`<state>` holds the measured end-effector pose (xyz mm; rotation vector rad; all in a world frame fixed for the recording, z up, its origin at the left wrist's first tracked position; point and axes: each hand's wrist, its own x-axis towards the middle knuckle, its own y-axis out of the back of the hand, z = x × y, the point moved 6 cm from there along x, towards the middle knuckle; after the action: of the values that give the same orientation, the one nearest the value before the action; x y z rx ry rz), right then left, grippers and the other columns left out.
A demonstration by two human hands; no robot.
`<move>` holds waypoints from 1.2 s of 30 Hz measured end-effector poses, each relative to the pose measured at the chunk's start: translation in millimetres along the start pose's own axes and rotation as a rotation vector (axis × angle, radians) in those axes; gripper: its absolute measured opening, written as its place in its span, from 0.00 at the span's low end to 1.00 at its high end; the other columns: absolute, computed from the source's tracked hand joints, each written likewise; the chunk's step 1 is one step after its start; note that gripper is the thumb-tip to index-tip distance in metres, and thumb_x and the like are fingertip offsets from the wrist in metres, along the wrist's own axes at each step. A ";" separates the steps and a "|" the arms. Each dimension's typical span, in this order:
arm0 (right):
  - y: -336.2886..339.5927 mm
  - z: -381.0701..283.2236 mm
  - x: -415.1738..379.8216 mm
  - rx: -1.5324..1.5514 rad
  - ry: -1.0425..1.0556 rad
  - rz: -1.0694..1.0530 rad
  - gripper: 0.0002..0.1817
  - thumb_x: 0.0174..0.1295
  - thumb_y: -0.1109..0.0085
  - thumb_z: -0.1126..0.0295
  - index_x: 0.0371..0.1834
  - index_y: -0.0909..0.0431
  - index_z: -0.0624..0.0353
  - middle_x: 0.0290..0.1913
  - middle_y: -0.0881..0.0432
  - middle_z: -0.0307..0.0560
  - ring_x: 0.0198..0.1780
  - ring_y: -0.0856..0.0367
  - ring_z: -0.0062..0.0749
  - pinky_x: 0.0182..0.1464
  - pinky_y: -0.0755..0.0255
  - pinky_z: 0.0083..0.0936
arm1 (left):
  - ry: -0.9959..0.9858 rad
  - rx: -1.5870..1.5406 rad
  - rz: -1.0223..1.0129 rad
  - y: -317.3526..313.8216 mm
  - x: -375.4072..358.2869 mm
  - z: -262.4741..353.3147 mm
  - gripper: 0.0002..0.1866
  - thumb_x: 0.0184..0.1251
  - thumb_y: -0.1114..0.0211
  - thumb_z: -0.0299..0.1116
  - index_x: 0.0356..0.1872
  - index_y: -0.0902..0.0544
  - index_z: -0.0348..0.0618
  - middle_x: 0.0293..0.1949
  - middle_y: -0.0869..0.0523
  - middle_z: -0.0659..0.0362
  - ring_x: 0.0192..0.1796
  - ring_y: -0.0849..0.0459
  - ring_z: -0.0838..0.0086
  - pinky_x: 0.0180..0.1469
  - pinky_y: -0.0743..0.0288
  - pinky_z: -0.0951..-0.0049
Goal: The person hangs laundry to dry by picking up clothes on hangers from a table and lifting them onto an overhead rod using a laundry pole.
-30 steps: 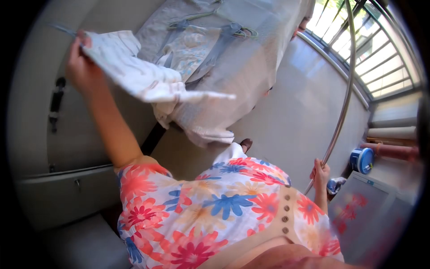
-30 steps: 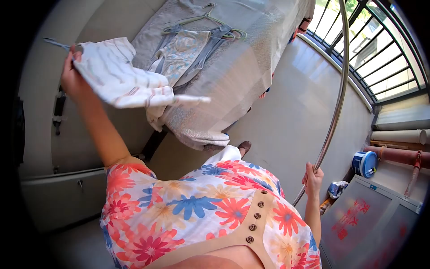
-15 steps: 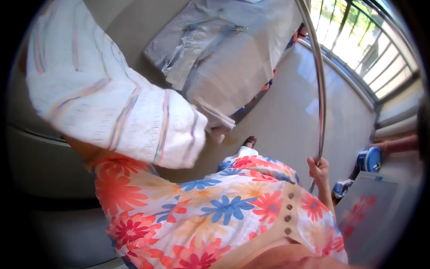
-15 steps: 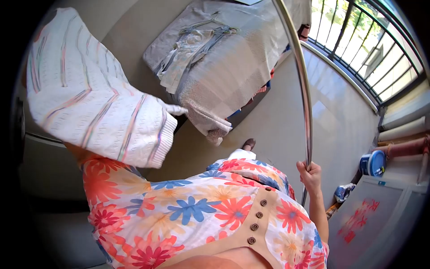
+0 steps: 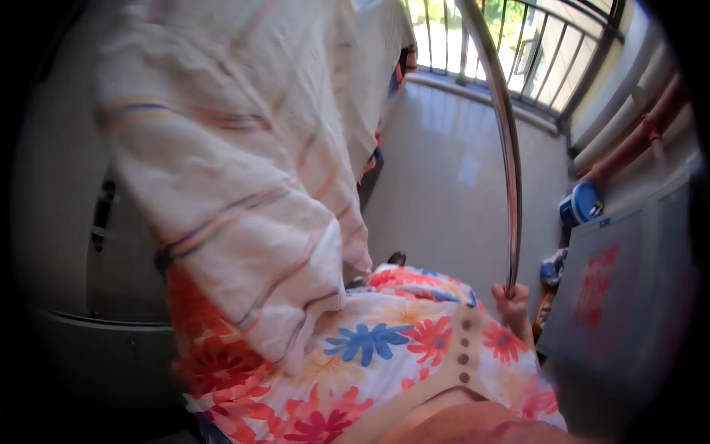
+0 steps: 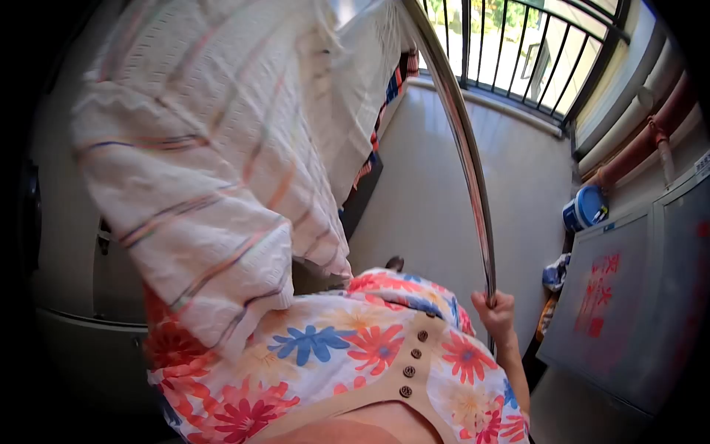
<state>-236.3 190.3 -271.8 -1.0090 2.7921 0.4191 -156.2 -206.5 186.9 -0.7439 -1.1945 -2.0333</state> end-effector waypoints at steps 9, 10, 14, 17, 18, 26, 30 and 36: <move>2.4 -15.4 -26.4 0.102 -0.008 0.229 0.18 0.50 0.39 0.68 0.08 0.34 0.59 0.08 0.35 0.31 0.12 0.40 0.10 0.12 0.48 0.15 | 0.145 -0.772 -0.240 -102.7 68.8 -44.0 0.13 0.61 0.53 0.28 0.41 0.24 0.31 0.14 0.33 0.65 0.21 0.34 0.84 0.24 0.41 0.85; 3.6 -8.4 -24.1 0.119 -0.017 0.244 0.18 0.50 0.39 0.68 0.08 0.33 0.59 0.08 0.35 0.31 0.12 0.40 0.10 0.12 0.49 0.14 | 0.181 -0.766 -0.211 -112.0 68.6 -38.7 0.14 0.61 0.54 0.29 0.42 0.25 0.31 0.15 0.32 0.67 0.18 0.38 0.86 0.22 0.45 0.87; 34.3 2.3 -22.8 0.137 -0.031 0.295 0.19 0.50 0.39 0.68 0.07 0.34 0.59 0.09 0.37 0.29 0.13 0.42 0.09 0.13 0.51 0.14 | 0.121 -0.759 -0.251 -163.0 95.2 -14.3 0.14 0.62 0.54 0.29 0.43 0.25 0.31 0.15 0.32 0.67 0.18 0.39 0.86 0.22 0.45 0.87; 41.3 13.0 -24.2 -0.002 0.117 0.432 0.20 0.51 0.40 0.71 0.07 0.39 0.58 0.10 0.41 0.27 0.16 0.48 0.10 0.14 0.55 0.17 | 0.116 -0.703 -0.232 -174.9 91.4 -3.6 0.14 0.62 0.54 0.30 0.42 0.24 0.31 0.16 0.31 0.67 0.18 0.39 0.87 0.22 0.45 0.86; 37.8 13.3 -24.3 0.007 0.130 0.441 0.20 0.51 0.41 0.72 0.07 0.39 0.58 0.10 0.42 0.27 0.16 0.48 0.10 0.14 0.55 0.17 | 0.092 -0.722 -0.231 -176.4 92.6 -8.9 0.14 0.63 0.54 0.30 0.41 0.23 0.32 0.16 0.31 0.67 0.19 0.38 0.87 0.22 0.44 0.86; 49.3 11.8 -33.5 -0.051 0.099 0.502 0.20 0.52 0.41 0.70 0.08 0.39 0.58 0.11 0.44 0.27 0.17 0.49 0.11 0.15 0.54 0.17 | 0.086 -0.720 -0.298 -194.8 110.4 11.4 0.14 0.63 0.54 0.31 0.39 0.22 0.34 0.16 0.31 0.67 0.19 0.37 0.86 0.24 0.42 0.87; 39.5 10.5 -34.4 -0.028 0.112 0.494 0.20 0.52 0.41 0.69 0.08 0.41 0.58 0.11 0.45 0.28 0.17 0.49 0.11 0.15 0.54 0.18 | 0.081 -0.631 -0.251 -195.2 102.6 3.2 0.15 0.63 0.55 0.32 0.38 0.21 0.35 0.16 0.30 0.67 0.19 0.36 0.86 0.25 0.42 0.86; 38.7 9.9 -42.0 -0.051 0.102 0.486 0.20 0.52 0.42 0.70 0.09 0.41 0.58 0.10 0.44 0.28 0.17 0.49 0.11 0.15 0.53 0.18 | 0.139 -0.777 -0.208 -203.4 102.7 -6.5 0.14 0.62 0.52 0.31 0.37 0.22 0.32 0.16 0.30 0.66 0.19 0.36 0.86 0.24 0.42 0.87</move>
<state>-228.7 247.2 -263.5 -0.3523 3.1201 0.5060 -377.6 -163.2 154.1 -0.8238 -0.3802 -2.6993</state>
